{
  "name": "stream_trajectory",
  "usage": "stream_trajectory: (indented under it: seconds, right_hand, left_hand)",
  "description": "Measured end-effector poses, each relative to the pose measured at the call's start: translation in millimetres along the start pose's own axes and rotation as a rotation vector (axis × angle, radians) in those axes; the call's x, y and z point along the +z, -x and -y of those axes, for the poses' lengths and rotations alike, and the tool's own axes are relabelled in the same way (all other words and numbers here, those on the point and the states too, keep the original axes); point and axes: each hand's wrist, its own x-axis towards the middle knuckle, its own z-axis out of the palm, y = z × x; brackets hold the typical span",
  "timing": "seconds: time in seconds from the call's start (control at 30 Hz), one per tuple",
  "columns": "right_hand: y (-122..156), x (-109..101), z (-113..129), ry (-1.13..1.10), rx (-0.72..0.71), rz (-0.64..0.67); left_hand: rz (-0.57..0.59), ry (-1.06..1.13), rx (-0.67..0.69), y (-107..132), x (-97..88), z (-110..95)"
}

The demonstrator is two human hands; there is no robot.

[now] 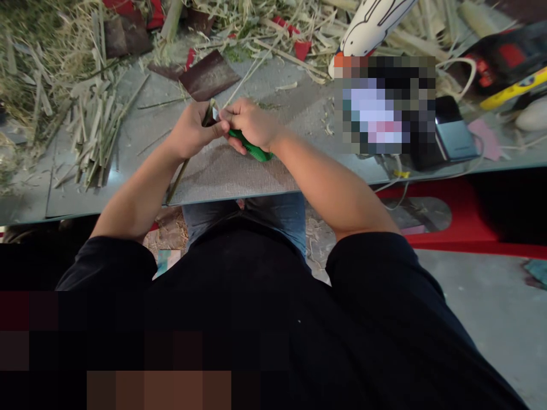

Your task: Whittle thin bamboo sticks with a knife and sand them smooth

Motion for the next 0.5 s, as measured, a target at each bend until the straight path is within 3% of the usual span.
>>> stream_trajectory:
  seconds: [0.2,0.5]
  right_hand:
    - [0.6,-5.9,-3.9,0.028,-0.023,0.040]
    - [-2.3,-9.1,-6.2,0.068,-0.023,0.014]
  left_hand:
    - [0.016,-0.005,-0.009,5.2,3.5,-6.3]
    - [0.051,-0.011,0.011,4.4,4.8,0.8]
